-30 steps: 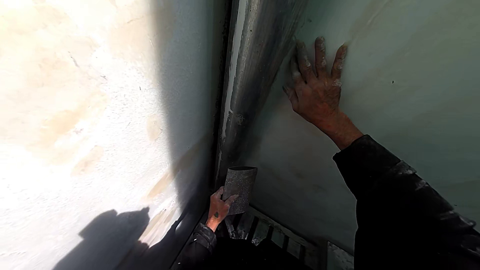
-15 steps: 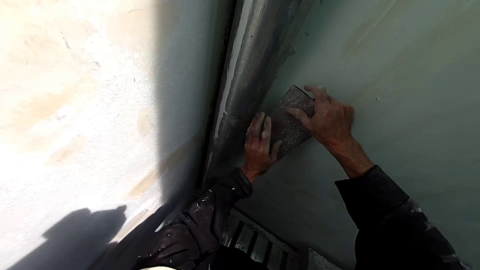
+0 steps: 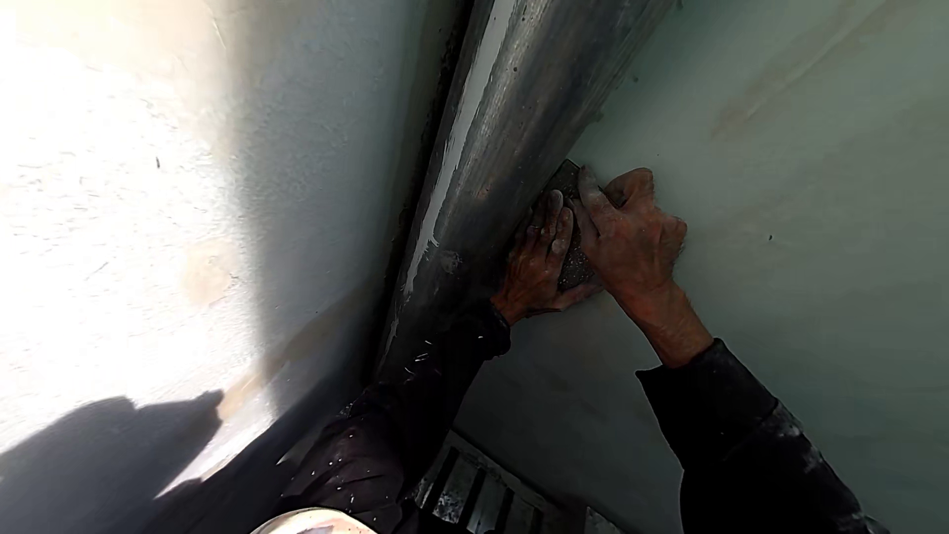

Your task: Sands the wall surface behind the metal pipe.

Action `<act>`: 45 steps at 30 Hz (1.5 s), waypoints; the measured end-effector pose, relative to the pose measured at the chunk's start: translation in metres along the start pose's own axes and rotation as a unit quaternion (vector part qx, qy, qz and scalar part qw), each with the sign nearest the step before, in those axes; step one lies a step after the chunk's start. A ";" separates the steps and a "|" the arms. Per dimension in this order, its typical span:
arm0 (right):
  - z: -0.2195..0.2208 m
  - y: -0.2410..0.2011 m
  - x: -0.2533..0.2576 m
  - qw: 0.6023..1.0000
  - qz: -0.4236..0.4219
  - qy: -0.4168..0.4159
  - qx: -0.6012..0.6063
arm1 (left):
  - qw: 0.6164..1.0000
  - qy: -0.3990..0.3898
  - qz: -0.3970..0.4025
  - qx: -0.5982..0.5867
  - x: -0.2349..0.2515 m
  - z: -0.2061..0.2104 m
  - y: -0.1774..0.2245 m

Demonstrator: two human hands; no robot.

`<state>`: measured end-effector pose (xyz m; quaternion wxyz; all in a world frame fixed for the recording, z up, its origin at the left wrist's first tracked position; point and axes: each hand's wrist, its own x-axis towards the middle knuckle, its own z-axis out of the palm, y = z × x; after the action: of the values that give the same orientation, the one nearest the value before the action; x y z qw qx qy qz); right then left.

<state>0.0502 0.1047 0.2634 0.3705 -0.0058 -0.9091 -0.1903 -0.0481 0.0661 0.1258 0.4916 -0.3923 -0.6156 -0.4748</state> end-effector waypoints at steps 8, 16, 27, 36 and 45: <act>0.011 -0.003 0.004 0.999 -0.036 -0.022 -0.020 | 0.998 -0.023 -0.055 0.012 -0.007 -0.003 0.007; -0.016 -0.020 0.023 0.999 0.032 -0.037 -0.021 | 0.993 -0.035 -0.065 -0.088 0.015 -0.014 0.010; -0.031 -0.015 0.026 0.999 0.042 -0.008 0.005 | 0.988 -0.031 -0.048 -0.146 0.029 -0.018 0.011; -0.064 0.006 0.073 0.997 0.059 0.042 -0.012 | 0.990 0.046 0.001 -0.132 0.097 -0.009 0.018; -0.042 0.008 0.049 1.000 0.005 0.023 -0.004 | 0.993 0.055 -0.020 -0.107 0.064 -0.005 0.017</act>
<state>0.0437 0.0914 0.3267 0.3926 -0.0076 -0.8993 -0.1923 -0.0436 0.0664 0.1919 0.4700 -0.4035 -0.5414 -0.5685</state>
